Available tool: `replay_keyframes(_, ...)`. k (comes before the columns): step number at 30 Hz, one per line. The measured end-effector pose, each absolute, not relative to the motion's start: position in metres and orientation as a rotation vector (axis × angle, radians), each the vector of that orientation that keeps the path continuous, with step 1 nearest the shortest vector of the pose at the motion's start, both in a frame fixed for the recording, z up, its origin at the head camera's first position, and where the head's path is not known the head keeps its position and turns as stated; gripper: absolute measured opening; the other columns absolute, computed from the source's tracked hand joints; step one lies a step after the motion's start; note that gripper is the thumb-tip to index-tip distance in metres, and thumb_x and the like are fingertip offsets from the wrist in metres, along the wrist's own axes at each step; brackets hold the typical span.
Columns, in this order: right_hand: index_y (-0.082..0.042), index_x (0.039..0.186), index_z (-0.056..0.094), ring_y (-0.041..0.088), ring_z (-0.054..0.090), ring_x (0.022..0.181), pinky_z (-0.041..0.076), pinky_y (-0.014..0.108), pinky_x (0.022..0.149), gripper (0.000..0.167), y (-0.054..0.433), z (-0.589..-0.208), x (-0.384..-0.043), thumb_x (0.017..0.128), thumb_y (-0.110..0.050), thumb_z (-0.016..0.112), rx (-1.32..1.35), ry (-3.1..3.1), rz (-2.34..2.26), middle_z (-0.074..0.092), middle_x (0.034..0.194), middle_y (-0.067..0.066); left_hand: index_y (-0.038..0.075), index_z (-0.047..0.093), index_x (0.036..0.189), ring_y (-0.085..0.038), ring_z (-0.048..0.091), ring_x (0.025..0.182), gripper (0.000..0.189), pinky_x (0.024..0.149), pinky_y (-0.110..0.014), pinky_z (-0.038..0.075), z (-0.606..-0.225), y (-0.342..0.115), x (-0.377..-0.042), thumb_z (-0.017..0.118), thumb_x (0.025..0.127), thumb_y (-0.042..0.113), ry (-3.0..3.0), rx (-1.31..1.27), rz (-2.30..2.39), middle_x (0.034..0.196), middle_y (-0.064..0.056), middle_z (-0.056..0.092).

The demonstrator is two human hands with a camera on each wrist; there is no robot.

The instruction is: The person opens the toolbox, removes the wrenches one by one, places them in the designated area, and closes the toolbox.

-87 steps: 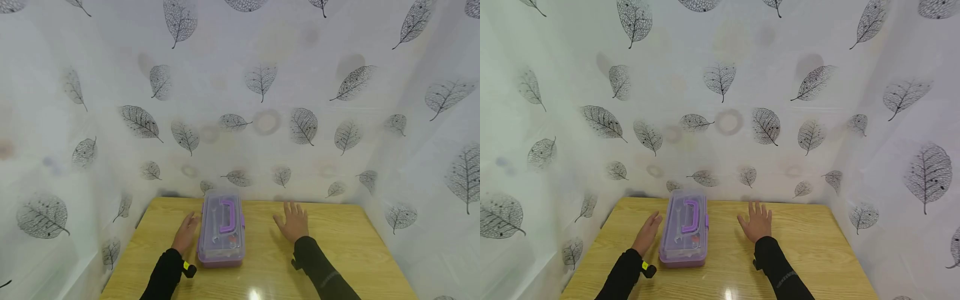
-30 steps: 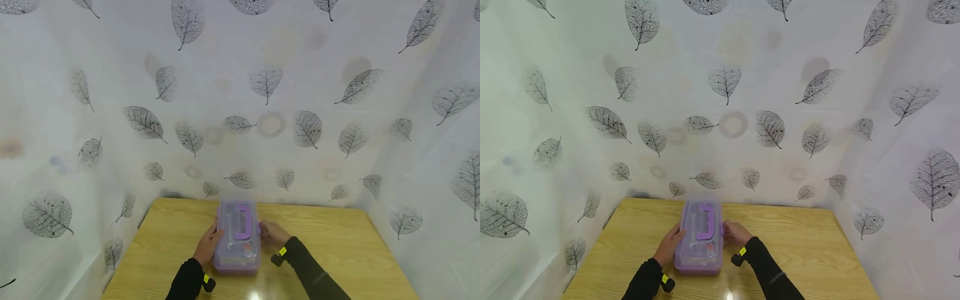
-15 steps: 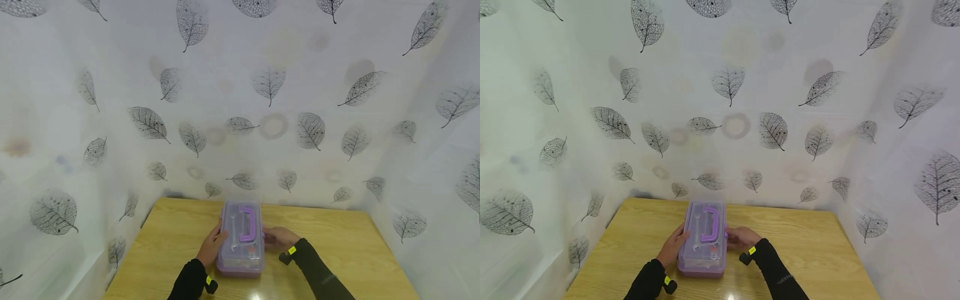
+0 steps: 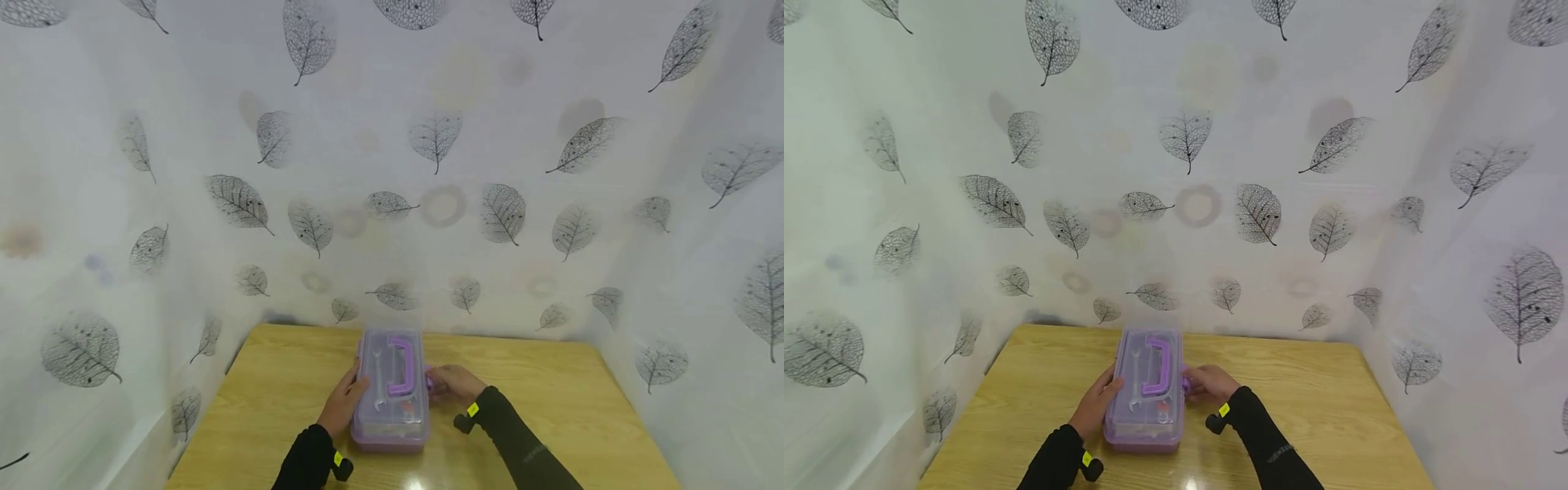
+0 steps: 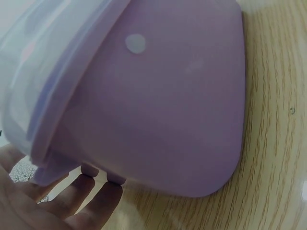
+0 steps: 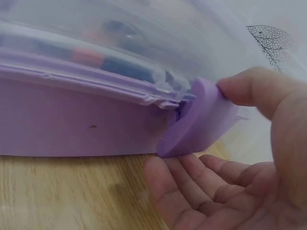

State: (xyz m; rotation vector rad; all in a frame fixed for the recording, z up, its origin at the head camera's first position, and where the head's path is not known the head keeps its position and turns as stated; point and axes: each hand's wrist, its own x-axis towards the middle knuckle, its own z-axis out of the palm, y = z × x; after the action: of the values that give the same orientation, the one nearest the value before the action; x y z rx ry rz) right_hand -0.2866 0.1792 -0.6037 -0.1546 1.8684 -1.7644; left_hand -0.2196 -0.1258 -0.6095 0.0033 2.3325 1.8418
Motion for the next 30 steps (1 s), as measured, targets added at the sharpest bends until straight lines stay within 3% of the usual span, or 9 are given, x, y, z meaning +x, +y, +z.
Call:
replay_keyframes(8,0.015,0.112,0.066,0.028,0.072,0.096,0.059,0.050,0.094,0.035,0.182,-0.607,-0.281,0.095,-0.011,0.049,-0.133,2.003,-1.751,0.073,0.106,0.018,0.020,0.025,0.166,-0.050,0.032,0.148,0.076,0.117,-0.069,0.030,-0.610,-0.125,-0.219,0.050,0.106,0.057,2.323,-0.007,1.847,0.167,-0.021,0.028)
replay_keyframes(15,0.016,0.114,0.066,0.023,0.068,0.087,0.061,0.034,0.077,0.033,0.186,-0.617,-0.279,0.089,-0.004,0.058,-0.151,2.413,-1.521,0.071,0.101,0.018,0.021,0.026,0.166,-0.049,0.031,0.150,0.076,0.119,-0.069,0.027,-0.612,-0.125,-0.219,0.050,0.105,0.058,2.325,-0.037,1.853,0.168,-0.019,0.029)
replay_keyframes(20,0.007,0.109,0.073,0.021,0.066,0.085,0.058,0.035,0.074,0.026,0.184,-0.624,-0.282,0.094,-0.009,0.059,-0.298,2.537,-1.281,0.073,0.095,0.010,0.016,0.022,0.166,-0.043,0.025,0.154,0.072,0.123,-0.064,0.020,-0.612,-0.128,-0.223,0.031,0.110,0.060,2.350,0.053,1.802,0.170,-0.015,0.025)
replay_keyframes(24,0.005,0.119,0.070,0.032,0.069,0.096,0.059,0.050,0.085,0.031,0.181,-0.624,-0.285,0.100,-0.017,0.057,-0.336,2.708,-1.115,0.072,0.105,0.015,0.011,0.029,0.164,-0.045,0.036,0.149,0.072,0.121,-0.064,0.028,-0.610,-0.137,-0.227,0.025,0.111,0.059,2.427,0.076,1.790,0.164,-0.019,0.036)
replay_keyframes(27,0.005,0.133,0.061,0.043,0.063,0.115,0.054,0.057,0.098,0.042,0.182,-0.622,-0.289,0.102,-0.023,0.058,-0.325,2.956,-0.919,0.066,0.123,0.023,0.008,0.037,0.161,-0.046,0.041,0.144,0.066,0.118,-0.064,0.032,-0.611,-0.147,-0.233,0.035,0.111,0.052,2.687,0.106,1.625,0.158,-0.023,0.045)
replay_keyframes(30,0.006,0.145,0.052,0.051,0.053,0.126,0.049,0.062,0.104,0.056,0.187,-0.618,-0.291,0.102,-0.029,0.061,-0.335,3.164,-0.721,0.056,0.137,0.031,0.005,0.043,0.157,-0.050,0.040,0.143,0.061,0.118,-0.068,0.028,-0.614,-0.159,-0.240,0.045,0.111,0.044,3.009,0.164,1.300,0.154,-0.027,0.047)
